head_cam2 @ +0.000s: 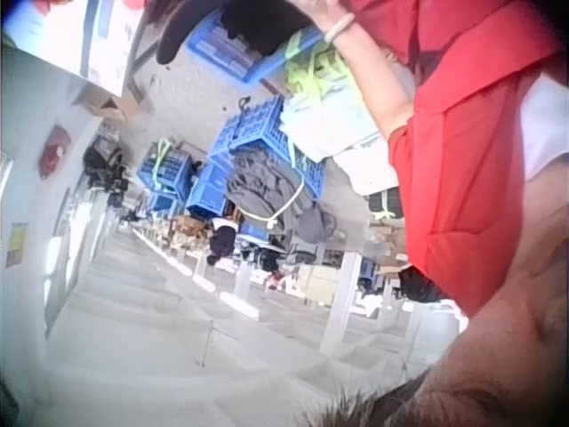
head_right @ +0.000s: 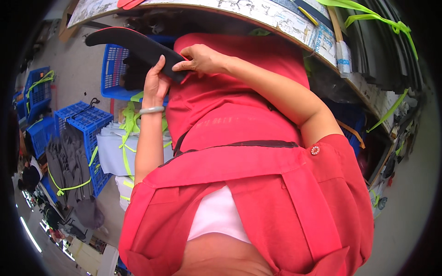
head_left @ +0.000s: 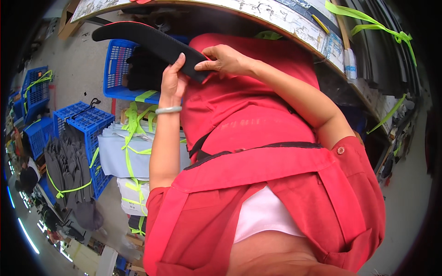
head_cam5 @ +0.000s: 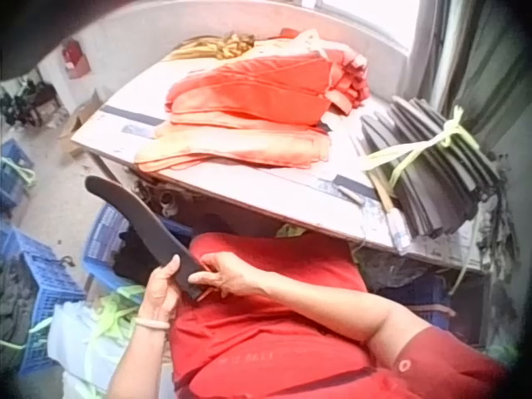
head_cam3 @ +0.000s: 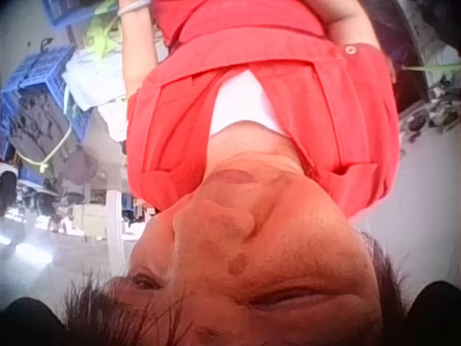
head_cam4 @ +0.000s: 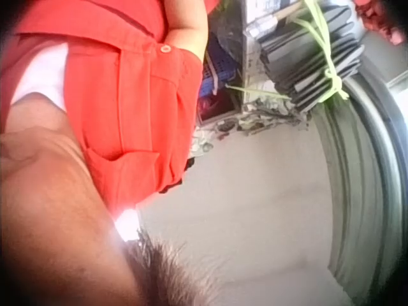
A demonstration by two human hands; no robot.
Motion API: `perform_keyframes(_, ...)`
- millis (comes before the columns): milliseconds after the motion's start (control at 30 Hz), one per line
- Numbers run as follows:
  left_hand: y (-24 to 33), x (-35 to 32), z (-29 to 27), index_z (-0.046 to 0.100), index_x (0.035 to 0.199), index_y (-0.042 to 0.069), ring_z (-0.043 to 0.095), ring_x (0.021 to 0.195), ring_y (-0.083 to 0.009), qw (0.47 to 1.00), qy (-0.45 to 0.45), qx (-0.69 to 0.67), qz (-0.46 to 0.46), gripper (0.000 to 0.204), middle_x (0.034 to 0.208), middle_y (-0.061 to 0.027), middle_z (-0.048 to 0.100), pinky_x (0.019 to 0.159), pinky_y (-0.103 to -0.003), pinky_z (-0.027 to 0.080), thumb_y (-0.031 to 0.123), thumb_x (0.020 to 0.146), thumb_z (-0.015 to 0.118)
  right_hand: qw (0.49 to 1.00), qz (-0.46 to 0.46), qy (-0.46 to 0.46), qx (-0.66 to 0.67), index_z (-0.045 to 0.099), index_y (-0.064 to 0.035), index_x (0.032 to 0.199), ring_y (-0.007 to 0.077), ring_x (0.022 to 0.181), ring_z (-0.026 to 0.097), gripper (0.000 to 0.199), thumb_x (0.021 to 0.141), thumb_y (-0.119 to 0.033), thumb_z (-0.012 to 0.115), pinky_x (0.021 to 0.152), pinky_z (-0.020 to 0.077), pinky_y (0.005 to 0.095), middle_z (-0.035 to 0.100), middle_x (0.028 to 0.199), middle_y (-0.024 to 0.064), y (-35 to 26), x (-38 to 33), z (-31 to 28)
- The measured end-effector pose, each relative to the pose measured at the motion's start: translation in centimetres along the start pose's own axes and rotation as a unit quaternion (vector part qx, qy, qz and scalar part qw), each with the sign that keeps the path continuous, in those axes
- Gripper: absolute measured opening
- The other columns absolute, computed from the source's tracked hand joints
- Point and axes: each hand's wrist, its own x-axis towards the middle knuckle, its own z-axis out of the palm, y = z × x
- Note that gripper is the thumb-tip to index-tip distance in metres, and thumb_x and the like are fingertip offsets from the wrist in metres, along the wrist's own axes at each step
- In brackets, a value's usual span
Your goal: Hand-stitching and fitting fabric covers onto foam components in a workshop.
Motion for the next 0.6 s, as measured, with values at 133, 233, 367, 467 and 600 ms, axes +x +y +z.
perform_keyframes(133, 0.4, 0.8, -0.2, 0.059, 0.111, -0.002, 0.063, 0.103, -0.0256, 0.993, 0.040, -0.114, -0.011, 0.029, 0.109, -0.0136, 0.066, 0.095, -0.039, 0.050, 0.020, 0.092, 0.064, 0.950, -0.092, 0.224, 0.197, 0.060, 0.0002, 0.101, 0.0076, 0.054, 0.053, 0.026, 0.095, -0.026, 0.060, 0.048, 0.0465, 0.0230, 0.057, 0.073, 0.0025, 0.5, -0.3, 0.0)
perform_keyframes(233, 0.6, 1.1, -0.7, 0.059, 0.117, 0.001, 0.061, 0.110, -0.0258, 0.990, 0.050, -0.133, -0.012, 0.032, 0.114, -0.0128, 0.066, 0.102, -0.042, 0.044, 0.023, 0.093, 0.061, 0.937, -0.124, 0.288, 0.155, 0.062, -0.0001, 0.102, 0.0049, 0.056, 0.052, 0.020, 0.095, -0.018, 0.060, 0.049, 0.0453, 0.0187, 0.059, 0.076, 0.0008, 0.4, -1.4, 0.1)
perform_keyframes(367, 0.4, 1.1, 0.4, 0.057, 0.120, 0.001, 0.060, 0.110, -0.0269, 0.990, 0.053, -0.132, 0.010, 0.036, 0.117, -0.0128, 0.064, 0.101, -0.041, 0.044, 0.025, 0.093, 0.061, 0.939, -0.235, 0.251, 0.015, 0.067, -0.0004, 0.102, 0.0064, 0.057, 0.054, 0.016, 0.091, -0.012, 0.064, 0.052, 0.0464, 0.0231, 0.065, 0.076, 0.0047, 0.4, -1.4, 2.5)
perform_keyframes(467, 0.4, 1.3, 0.3, 0.056, 0.120, 0.000, 0.059, 0.112, -0.0269, 0.986, -0.003, -0.166, 0.001, 0.037, 0.119, -0.0132, 0.063, 0.101, -0.041, 0.044, 0.026, 0.094, 0.060, 0.904, -0.257, 0.319, -0.118, 0.067, -0.0004, 0.104, 0.0084, 0.061, 0.059, 0.018, 0.092, -0.013, 0.063, 0.056, 0.0496, 0.0255, 0.067, 0.078, 0.0071, 1.3, -0.5, 2.6)
perform_keyframes(600, -1.9, 1.2, 1.9, 0.058, 0.117, -0.001, 0.059, 0.110, -0.0255, 0.990, -0.025, -0.134, 0.019, 0.033, 0.116, -0.0121, 0.064, 0.100, -0.039, 0.044, 0.023, 0.094, 0.060, 0.942, -0.002, 0.237, 0.236, 0.069, 0.0020, 0.103, 0.0165, 0.069, 0.066, 0.022, 0.086, -0.009, 0.059, 0.066, 0.0519, 0.0312, 0.070, 0.078, 0.0103, 1.3, 0.2, 2.3)
